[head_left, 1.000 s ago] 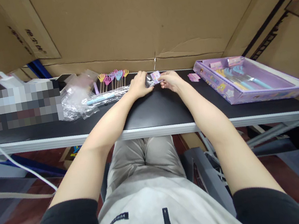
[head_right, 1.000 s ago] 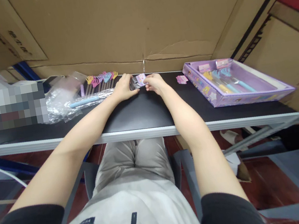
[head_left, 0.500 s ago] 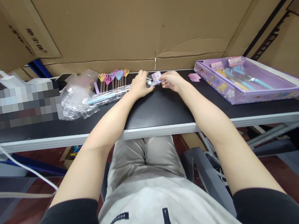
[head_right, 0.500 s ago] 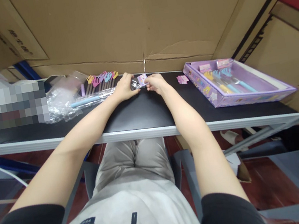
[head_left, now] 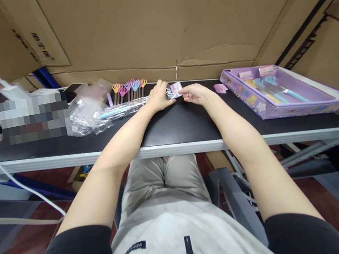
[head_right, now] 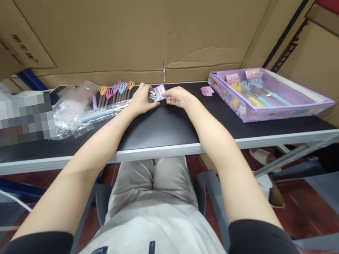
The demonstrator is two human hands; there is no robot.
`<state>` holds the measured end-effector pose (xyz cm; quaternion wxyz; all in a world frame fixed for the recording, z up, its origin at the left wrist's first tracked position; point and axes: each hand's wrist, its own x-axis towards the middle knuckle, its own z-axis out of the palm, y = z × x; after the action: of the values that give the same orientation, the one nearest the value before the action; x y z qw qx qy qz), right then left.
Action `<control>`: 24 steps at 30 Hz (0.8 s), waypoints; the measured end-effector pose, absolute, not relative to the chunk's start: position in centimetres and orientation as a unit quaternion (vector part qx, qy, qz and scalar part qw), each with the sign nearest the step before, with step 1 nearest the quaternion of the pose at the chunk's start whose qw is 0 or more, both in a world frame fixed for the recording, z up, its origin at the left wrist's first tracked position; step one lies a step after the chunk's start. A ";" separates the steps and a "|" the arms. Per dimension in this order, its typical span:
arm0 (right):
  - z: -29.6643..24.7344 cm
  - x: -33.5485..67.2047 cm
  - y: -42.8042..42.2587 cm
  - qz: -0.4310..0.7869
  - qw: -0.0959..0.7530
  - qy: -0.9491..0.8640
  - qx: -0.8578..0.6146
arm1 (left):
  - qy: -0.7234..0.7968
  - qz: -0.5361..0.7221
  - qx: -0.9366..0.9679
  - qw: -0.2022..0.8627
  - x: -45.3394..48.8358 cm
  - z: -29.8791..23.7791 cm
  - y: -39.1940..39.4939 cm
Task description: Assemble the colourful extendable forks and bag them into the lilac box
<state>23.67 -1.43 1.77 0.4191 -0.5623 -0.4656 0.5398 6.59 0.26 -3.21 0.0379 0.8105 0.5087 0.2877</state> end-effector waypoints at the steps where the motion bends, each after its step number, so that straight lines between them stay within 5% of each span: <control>1: 1.7 23.7 -1.5 0.544 0.416 -0.470 -0.557 | 0.511 0.287 0.809 0.038 6.6 -3.2 0.2; 24: 1.3 24.1 -0.8 0.475 0.425 -0.538 -0.551 | 0.460 0.319 0.828 0.028 6.1 -4.0 1.7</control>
<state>24.09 -0.78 1.29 0.4247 -0.5511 -0.5385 0.4754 6.11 1.72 -3.98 0.0285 0.8285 0.4596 0.3188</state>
